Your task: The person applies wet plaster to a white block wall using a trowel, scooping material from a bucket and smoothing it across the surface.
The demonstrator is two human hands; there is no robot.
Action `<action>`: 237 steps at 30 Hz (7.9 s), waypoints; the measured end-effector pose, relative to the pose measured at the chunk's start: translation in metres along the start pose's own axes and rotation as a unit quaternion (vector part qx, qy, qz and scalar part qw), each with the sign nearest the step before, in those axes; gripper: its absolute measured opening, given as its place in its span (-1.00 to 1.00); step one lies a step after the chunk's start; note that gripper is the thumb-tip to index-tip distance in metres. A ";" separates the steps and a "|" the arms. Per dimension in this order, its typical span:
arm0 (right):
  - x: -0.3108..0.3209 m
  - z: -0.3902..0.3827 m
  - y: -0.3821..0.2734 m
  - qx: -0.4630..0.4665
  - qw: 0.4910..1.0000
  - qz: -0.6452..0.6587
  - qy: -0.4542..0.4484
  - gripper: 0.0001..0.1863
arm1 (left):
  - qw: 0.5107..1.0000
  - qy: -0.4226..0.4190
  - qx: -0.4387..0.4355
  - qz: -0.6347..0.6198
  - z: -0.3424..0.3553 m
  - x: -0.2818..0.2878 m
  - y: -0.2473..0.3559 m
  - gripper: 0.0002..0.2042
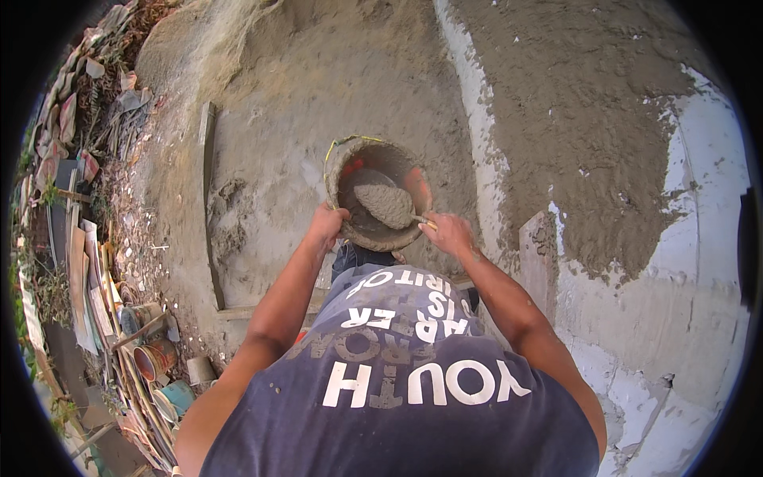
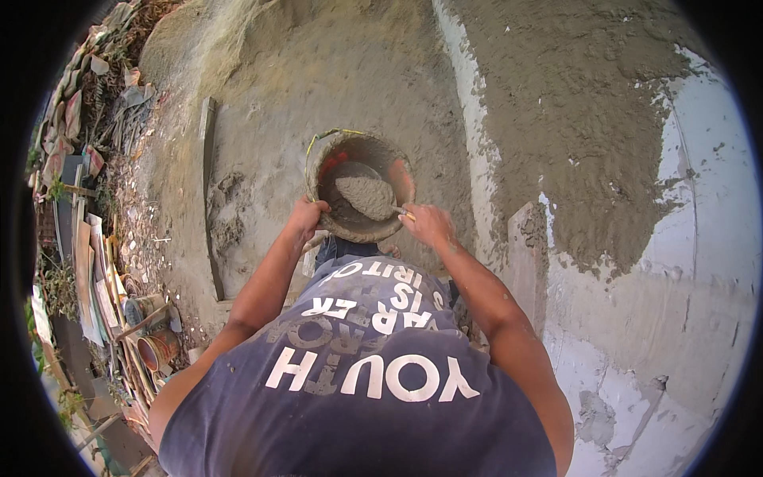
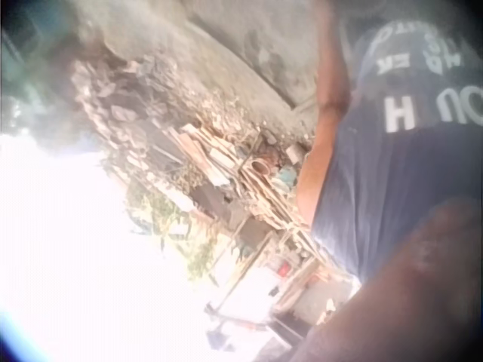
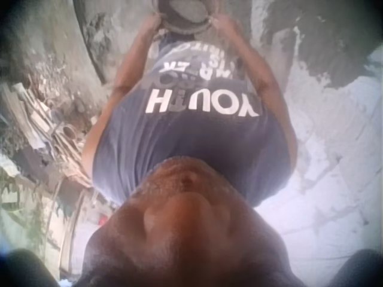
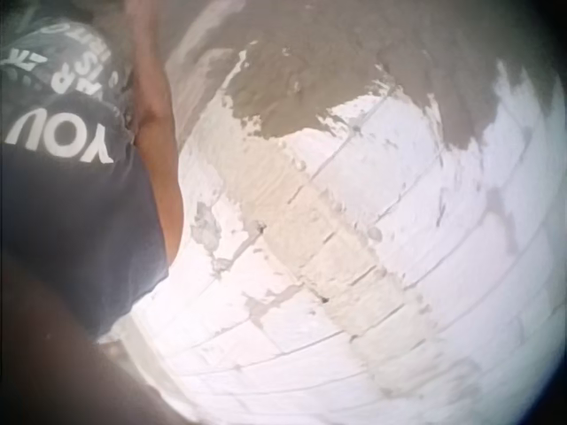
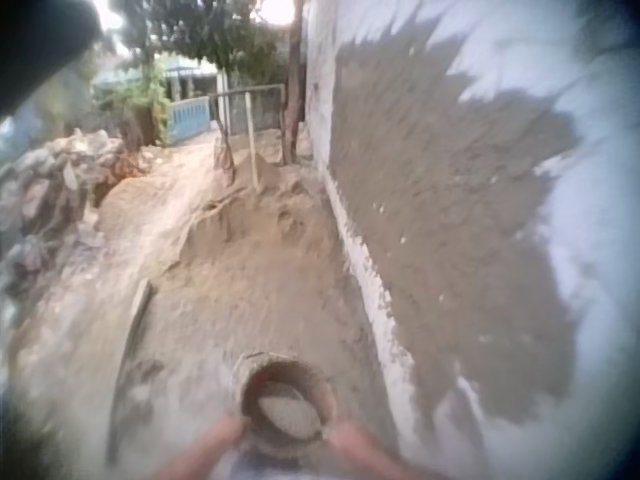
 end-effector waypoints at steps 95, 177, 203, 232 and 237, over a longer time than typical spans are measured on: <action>0.465 0.011 -0.108 0.167 0.978 0.096 0.082 -0.61 | 0.998 0.042 -0.039 0.012 0.021 -0.006 0.009 -0.54; 0.326 0.045 0.149 -0.013 0.619 0.606 0.499 -0.76 | 0.994 0.013 0.071 -0.088 0.241 0.025 0.083 -0.69; -0.388 0.467 -0.522 -0.728 -0.184 0.631 0.196 -0.53 | 0.019 -0.794 -0.193 0.576 0.480 -0.308 0.151 -0.93; -0.386 0.768 -0.634 -0.685 -0.353 0.532 0.349 -0.48 | 0.142 -0.704 -0.013 0.696 0.353 -0.079 0.017 -0.63; -0.366 0.666 -0.587 -0.689 -0.297 0.596 0.286 -0.40 | 0.139 -0.709 -0.003 0.691 0.315 -0.137 -0.011 -0.53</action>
Point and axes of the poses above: each hand's wrist, its own z-axis towards the middle knuckle, its own x-axis out of the back of the hand, y = z × x, the point moved 9 cm from there along z, towards the middle knuckle, and after that the axes turned 6 degrees about -x, right-handed, at the moved point
